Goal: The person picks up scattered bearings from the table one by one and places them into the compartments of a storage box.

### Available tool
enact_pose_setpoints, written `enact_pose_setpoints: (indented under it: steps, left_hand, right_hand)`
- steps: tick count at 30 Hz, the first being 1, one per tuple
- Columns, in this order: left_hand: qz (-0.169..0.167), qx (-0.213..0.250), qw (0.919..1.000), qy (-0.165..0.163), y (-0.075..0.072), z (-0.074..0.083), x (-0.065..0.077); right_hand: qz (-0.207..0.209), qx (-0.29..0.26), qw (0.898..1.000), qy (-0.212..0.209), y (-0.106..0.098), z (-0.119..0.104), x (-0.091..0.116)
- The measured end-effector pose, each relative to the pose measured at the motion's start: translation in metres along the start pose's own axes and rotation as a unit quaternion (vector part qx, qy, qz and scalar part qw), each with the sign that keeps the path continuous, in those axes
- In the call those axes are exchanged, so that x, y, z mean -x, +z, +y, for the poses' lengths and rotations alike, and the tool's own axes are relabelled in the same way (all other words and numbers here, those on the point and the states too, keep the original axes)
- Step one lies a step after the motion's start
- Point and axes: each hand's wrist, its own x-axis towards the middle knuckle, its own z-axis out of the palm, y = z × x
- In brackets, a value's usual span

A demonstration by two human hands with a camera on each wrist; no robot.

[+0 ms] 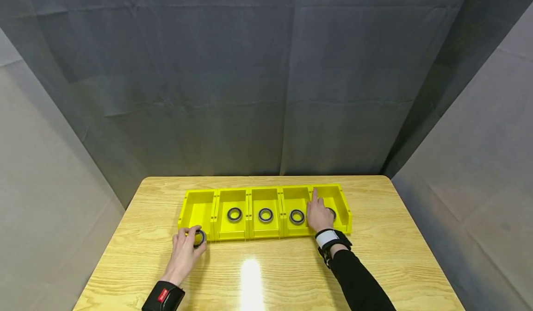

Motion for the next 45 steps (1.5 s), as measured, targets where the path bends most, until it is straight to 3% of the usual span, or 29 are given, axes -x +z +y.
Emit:
enact_pose_setpoints:
  steps: [7, 26, 34, 45]
  left_hand:
    - [0.012, 0.006, 0.9998, 0.012, -0.002, 0.002, -0.009]
    - [-0.019, 0.006, 0.9997, -0.013, -0.012, 0.000, -0.042]
    - [0.003, 0.004, 1.0000, -0.008, -0.014, -0.001, -0.055]
    - [-0.019, -0.005, 0.9995, -0.025, -0.016, 0.001, -0.072]
  right_hand:
    - [0.004, 0.005, 1.000, 0.001, -0.003, -0.002, 0.002]
    - [-0.003, 0.002, 1.000, 0.003, -0.003, -0.002, 0.002]
    - [-0.007, 0.001, 1.000, 0.005, -0.003, -0.002, 0.002]
    - [-0.008, 0.006, 1.000, 0.003, -0.003, -0.002, 0.001]
